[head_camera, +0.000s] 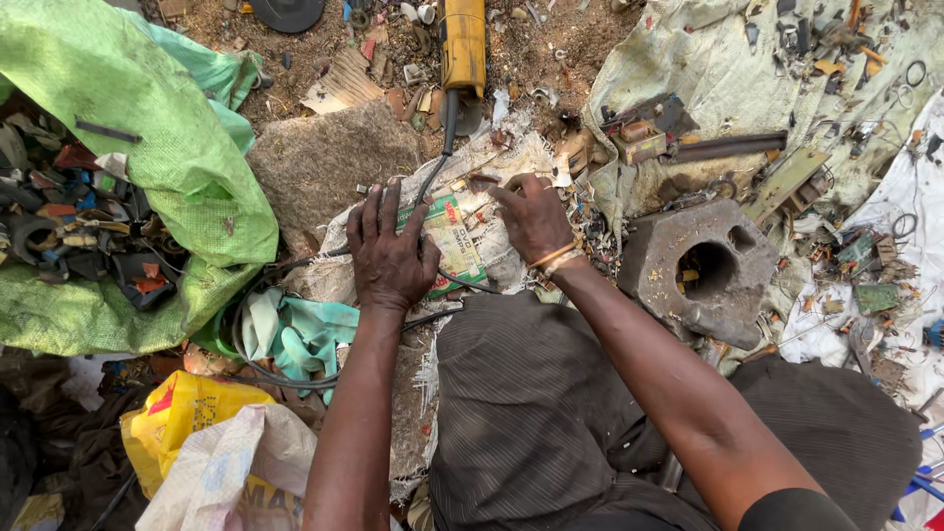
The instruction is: The person sits on the ground and uses a hammer to break apart small electronic components on a metal anvil. They pick up pieces from a pile of scrap, strike them to separate parts, and place the broken pieces into a green sack.
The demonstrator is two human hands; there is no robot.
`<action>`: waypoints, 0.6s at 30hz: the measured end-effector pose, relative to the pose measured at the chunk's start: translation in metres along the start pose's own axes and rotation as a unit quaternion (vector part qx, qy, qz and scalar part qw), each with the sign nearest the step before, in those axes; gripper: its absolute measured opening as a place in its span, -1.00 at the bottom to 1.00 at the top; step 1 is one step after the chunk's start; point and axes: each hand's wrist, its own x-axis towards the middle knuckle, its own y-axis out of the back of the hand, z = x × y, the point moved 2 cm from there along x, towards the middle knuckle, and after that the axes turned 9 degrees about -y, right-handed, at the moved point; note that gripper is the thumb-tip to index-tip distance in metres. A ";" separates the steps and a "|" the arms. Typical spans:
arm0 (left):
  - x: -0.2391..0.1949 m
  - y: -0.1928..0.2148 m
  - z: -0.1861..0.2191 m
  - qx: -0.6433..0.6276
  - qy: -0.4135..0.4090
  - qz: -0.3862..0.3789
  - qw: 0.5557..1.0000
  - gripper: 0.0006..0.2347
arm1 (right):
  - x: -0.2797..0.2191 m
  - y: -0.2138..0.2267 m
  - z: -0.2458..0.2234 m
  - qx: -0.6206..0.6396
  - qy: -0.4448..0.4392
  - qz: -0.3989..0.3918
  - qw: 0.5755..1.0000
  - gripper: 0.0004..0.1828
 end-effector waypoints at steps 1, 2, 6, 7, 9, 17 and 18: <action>-0.005 0.000 0.002 -0.002 0.002 -0.007 1.000 -0.60 | -0.001 -0.004 -0.002 -0.048 -0.018 -0.029 0.998 -0.90; -0.009 0.000 0.004 -0.003 0.005 -0.011 1.000 -0.59 | -0.003 -0.006 -0.004 -0.096 -0.035 -0.058 0.993 -0.87; -0.001 0.000 0.001 -0.004 0.008 -0.017 1.000 -0.59 | -0.002 0.028 -0.002 0.037 0.030 0.077 0.996 -0.89; -0.003 0.000 0.002 -0.008 0.011 -0.026 1.000 -0.60 | -0.009 0.040 0.003 0.071 -0.006 0.088 0.994 -0.92; -0.009 0.000 0.002 -0.001 0.008 -0.016 1.000 -0.61 | -0.026 0.057 0.015 0.187 -0.173 0.074 0.964 -0.90; -0.006 0.000 0.003 0.017 0.002 -0.014 1.000 -0.59 | -0.055 0.098 0.040 0.622 -0.314 0.091 0.712 -0.77; -0.005 0.000 0.002 0.018 0.001 -0.010 1.000 -0.59 | -0.055 0.100 0.041 0.647 -0.306 0.091 0.692 -0.77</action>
